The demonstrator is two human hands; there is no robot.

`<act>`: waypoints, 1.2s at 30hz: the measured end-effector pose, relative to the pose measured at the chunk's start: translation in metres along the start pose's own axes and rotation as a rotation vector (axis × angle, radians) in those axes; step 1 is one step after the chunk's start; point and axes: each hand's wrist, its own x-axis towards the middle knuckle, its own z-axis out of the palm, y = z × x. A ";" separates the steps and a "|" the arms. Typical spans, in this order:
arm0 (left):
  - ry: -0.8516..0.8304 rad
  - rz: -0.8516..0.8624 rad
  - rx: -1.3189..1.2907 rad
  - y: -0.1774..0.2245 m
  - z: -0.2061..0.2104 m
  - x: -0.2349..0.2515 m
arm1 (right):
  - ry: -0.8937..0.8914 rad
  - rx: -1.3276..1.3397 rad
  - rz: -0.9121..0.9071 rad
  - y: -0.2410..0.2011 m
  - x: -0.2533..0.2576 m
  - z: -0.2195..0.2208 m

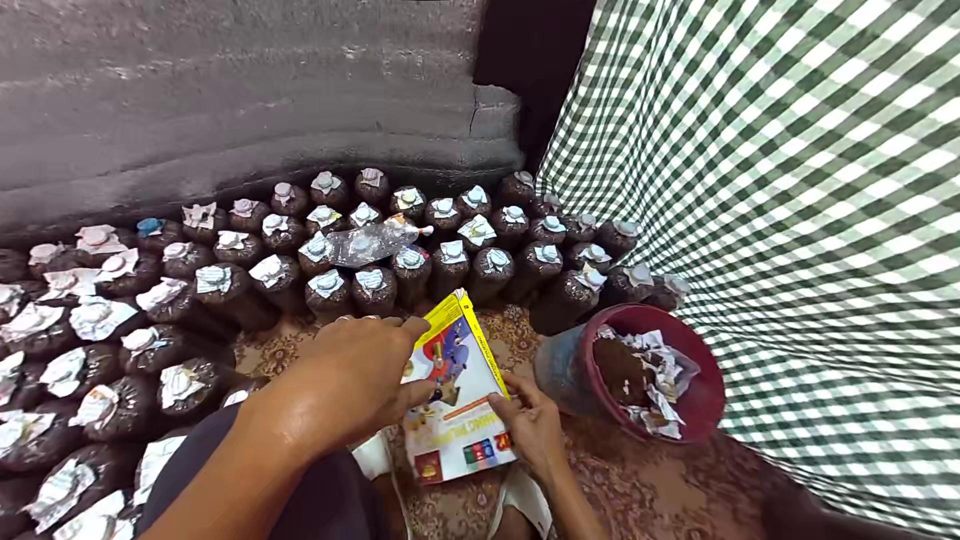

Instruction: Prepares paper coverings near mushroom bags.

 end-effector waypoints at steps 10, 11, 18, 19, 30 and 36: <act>0.356 0.230 0.142 -0.017 0.031 0.028 | -0.428 -0.237 -0.175 -0.100 0.013 0.028; 0.381 0.266 0.157 -0.020 0.033 0.031 | -0.490 -0.306 -0.297 -0.116 0.014 0.026; 0.498 0.037 0.108 -0.072 0.015 -0.001 | -0.234 0.009 -0.314 -0.079 0.066 0.007; 0.527 -0.032 0.104 -0.081 0.013 -0.008 | -0.167 -0.167 -0.225 -0.038 0.074 0.013; 0.854 -0.626 -0.414 -0.102 0.003 -0.040 | -0.539 -0.937 0.043 0.128 0.041 0.092; 0.865 -0.594 -0.545 -0.108 0.006 -0.041 | -0.577 -0.904 -0.333 0.127 0.073 0.155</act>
